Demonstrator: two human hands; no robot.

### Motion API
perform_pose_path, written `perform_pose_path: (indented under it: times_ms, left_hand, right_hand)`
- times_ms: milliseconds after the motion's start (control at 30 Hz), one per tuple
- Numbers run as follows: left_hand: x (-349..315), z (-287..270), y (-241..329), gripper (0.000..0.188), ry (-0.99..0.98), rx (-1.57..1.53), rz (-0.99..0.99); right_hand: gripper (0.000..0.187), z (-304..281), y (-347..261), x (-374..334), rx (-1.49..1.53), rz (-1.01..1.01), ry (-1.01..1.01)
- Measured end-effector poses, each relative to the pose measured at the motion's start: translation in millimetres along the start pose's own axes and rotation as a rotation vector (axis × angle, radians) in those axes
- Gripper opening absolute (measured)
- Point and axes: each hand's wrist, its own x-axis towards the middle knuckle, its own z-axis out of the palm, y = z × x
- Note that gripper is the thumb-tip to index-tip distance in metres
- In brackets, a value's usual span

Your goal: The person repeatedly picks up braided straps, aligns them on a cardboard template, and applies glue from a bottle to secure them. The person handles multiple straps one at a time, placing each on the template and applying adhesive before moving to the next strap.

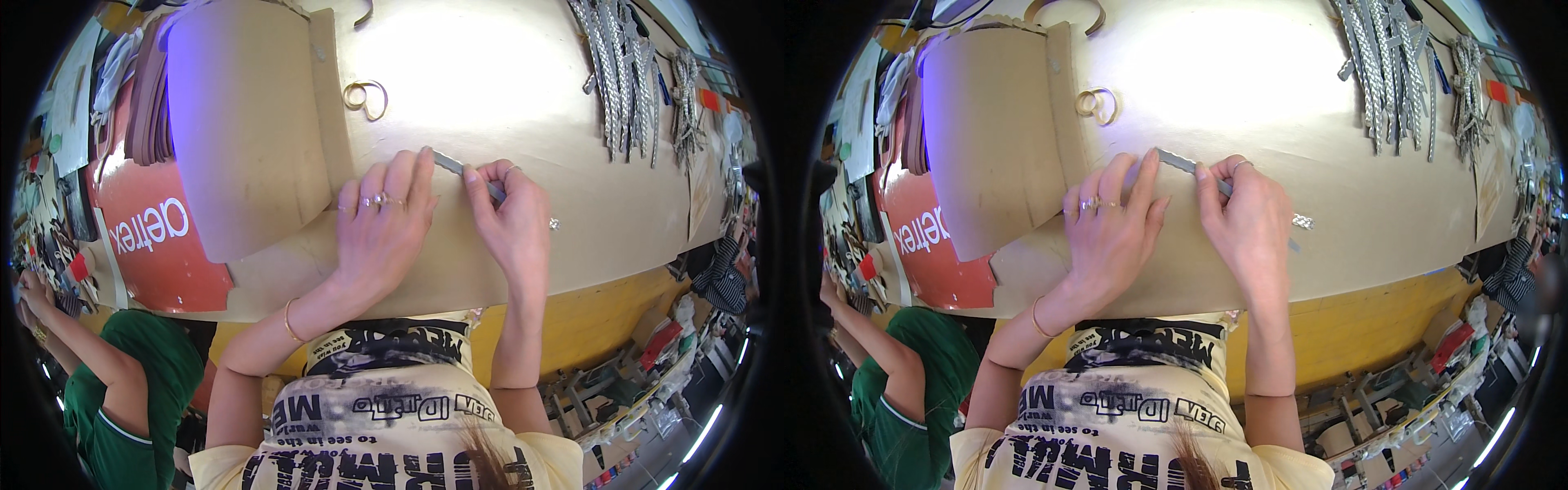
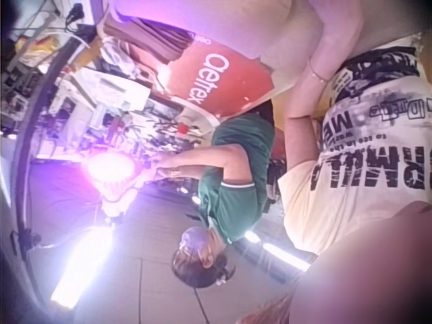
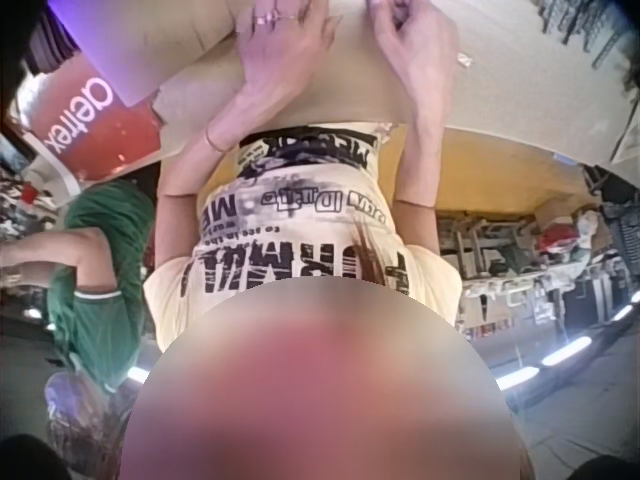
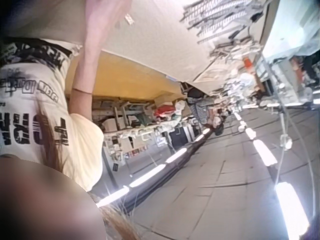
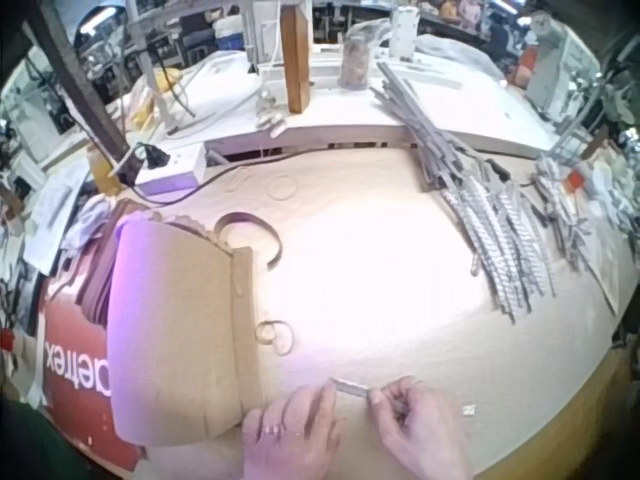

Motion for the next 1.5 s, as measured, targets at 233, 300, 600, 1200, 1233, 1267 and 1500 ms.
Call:
perform_pose_path:
  times_ms: [233,300,600,1200,1233,1267,1500]
  left_hand:
    - [-2,18,4,0.059,-0.239,-0.295,0.096]
    - [-4,22,3,0.062,-0.197,-0.287,0.113]
    - [-2,20,2,0.062,-0.220,-0.280,0.111]
    - [4,8,17,0.068,-0.344,-0.084,0.188]
    - [4,9,18,0.068,-0.336,-0.095,0.187]
    - [4,9,19,0.069,-0.349,-0.097,0.185]
    - [-4,16,15,0.069,-0.314,-0.134,0.172]
  right_hand:
    - [0.027,0,6,-3,-0.054,-0.012,0.070]
    - [0.027,-5,11,-6,-0.052,0.023,0.058]
    - [0.022,-25,30,-13,0.183,0.109,0.008]
    - [0.024,-21,28,-13,0.057,0.069,0.044]
    - [0.024,-21,28,-13,0.051,0.065,0.047]
    - [0.023,-22,28,-13,0.042,0.061,0.048]
    - [0.022,-21,25,-21,-0.006,0.052,0.072]
